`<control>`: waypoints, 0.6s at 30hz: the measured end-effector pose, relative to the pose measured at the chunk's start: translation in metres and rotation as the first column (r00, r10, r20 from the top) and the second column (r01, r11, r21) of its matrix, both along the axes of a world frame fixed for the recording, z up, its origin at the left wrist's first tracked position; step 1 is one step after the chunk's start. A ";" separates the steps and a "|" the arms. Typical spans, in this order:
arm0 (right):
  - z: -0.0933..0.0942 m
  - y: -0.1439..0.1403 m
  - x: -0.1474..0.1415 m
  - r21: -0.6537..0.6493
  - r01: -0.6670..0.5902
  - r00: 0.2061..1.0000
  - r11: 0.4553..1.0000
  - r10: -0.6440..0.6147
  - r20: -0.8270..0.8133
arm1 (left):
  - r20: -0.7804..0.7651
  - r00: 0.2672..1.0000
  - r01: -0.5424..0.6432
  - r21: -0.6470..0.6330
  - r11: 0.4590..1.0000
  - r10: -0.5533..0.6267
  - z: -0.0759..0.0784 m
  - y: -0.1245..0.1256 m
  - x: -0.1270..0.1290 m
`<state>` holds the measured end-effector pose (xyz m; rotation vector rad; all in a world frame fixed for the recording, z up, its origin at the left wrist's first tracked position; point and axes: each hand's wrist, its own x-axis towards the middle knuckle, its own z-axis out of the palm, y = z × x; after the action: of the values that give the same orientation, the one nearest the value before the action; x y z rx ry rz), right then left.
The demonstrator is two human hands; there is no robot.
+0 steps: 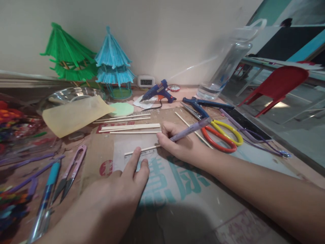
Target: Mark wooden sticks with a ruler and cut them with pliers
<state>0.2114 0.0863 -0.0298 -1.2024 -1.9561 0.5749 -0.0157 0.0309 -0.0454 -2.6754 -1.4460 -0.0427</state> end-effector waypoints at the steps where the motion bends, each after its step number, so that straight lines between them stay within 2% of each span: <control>1: 0.000 0.000 0.000 -0.006 0.002 1.000 1.000 -0.002 -0.005 | -0.023 1.000 0.007 -0.001 1.000 -0.007 0.002 0.000 0.001; 7: 0.001 0.000 0.000 0.002 0.005 0.999 1.000 -0.005 0.033 | -0.135 0.991 0.027 0.002 1.000 -0.027 0.007 -0.001 0.003; 18: 0.000 0.000 0.000 0.008 0.010 1.000 1.000 -0.010 0.022 | -0.185 0.983 0.017 0.004 1.000 -0.016 0.006 0.000 0.004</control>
<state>0.2114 0.0866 -0.0296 -1.2178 -1.9674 0.5502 -0.0118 0.0305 -0.0398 -2.6058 -1.3655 0.1955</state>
